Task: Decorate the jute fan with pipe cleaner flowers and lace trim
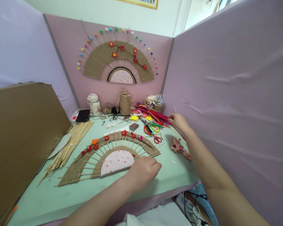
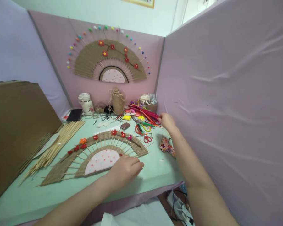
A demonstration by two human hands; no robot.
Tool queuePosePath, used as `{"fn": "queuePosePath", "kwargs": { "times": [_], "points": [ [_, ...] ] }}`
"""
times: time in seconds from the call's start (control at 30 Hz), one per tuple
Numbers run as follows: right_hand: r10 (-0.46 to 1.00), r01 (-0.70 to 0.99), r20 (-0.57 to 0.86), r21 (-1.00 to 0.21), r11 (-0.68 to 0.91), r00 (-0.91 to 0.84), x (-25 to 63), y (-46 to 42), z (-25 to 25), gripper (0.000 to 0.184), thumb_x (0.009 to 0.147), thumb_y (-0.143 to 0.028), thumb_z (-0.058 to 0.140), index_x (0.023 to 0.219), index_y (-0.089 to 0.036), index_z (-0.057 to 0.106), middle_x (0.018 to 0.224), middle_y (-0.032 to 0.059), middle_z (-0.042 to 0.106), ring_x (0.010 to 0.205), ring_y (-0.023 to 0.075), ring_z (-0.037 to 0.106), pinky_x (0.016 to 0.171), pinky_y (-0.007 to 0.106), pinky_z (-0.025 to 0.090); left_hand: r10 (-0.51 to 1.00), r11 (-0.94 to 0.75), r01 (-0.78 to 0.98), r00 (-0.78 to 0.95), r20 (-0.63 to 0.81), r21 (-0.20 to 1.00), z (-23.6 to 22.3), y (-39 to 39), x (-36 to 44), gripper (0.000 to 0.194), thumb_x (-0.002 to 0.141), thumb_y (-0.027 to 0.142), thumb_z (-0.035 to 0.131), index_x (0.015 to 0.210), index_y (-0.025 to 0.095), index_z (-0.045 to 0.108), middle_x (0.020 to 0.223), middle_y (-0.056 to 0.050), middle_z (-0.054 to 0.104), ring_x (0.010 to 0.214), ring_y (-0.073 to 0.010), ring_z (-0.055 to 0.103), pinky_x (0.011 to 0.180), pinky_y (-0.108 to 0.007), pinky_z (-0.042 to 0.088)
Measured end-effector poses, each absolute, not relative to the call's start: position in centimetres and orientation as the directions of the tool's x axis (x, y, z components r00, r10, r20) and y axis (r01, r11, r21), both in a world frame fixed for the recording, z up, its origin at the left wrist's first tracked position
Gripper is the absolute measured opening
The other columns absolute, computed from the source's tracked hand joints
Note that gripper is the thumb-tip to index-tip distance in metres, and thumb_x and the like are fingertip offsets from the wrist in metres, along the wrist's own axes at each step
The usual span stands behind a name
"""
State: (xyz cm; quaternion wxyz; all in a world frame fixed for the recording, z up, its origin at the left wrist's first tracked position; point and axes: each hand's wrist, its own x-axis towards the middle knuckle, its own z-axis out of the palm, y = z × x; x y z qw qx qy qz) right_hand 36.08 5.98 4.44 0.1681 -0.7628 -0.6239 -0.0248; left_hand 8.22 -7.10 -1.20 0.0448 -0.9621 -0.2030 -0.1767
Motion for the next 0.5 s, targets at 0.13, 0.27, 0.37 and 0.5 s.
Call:
{"fn": "queuePosePath", "kwargs": {
  "times": [0.13,0.27,0.37,0.5],
  "points": [
    [0.948,0.961,0.21,-0.187,-0.202,0.24,36.4,10.4,3.7,0.024,0.084,-0.024,0.054,0.098,-0.016,0.071,0.102,0.0134,0.07,0.094,0.0223,0.063,0.075,0.027,0.043,0.359,-0.914,0.403,0.861,0.361,-0.052,-2.1,-6.5,9.1,0.01,0.086,0.014,0.045,0.09,0.018,0.054,0.071,-0.003,0.059,0.062,-0.017,0.055,0.056,-0.03,0.038],
    [0.947,0.963,0.2,-0.15,-0.223,0.25,36.6,12.7,3.1,0.026,0.086,-0.023,0.051,0.102,-0.015,0.071,0.108,0.0145,0.068,0.098,0.0217,0.062,0.078,0.026,0.042,0.382,-0.905,0.424,0.847,0.369,-0.038,-3.0,-6.1,8.8,0.01,0.085,0.013,0.047,0.089,0.018,0.054,0.07,-0.003,0.059,0.063,-0.0163,0.056,0.055,-0.029,0.037],
    [0.949,0.964,0.186,-0.127,-0.233,0.254,36.7,13.9,2.9,0.029,0.088,-0.019,0.047,0.106,-0.015,0.069,0.111,0.0145,0.067,0.1,0.0206,0.061,0.079,0.026,0.042,0.395,-0.899,0.437,0.844,0.364,-0.038,-3.4,-5.9,8.5,0.012,0.083,0.013,0.048,0.091,0.019,0.054,0.072,-0.003,0.061,0.063,-0.016,0.056,0.055,-0.028,0.037],
    [0.955,0.967,0.159,-0.092,-0.239,0.252,36.8,15.2,2.8,0.031,0.088,-0.017,0.045,0.11,-0.014,0.068,0.113,0.0166,0.066,0.1,0.0207,0.061,0.08,0.027,0.042,0.405,-0.894,0.445,0.844,0.352,-0.04,-3.6,-5.9,8.3,0.011,0.084,0.014,0.047,0.091,0.019,0.055,0.072,-0.003,0.062,0.063,-0.0158,0.056,0.055,-0.028,0.037]
  ]
}}
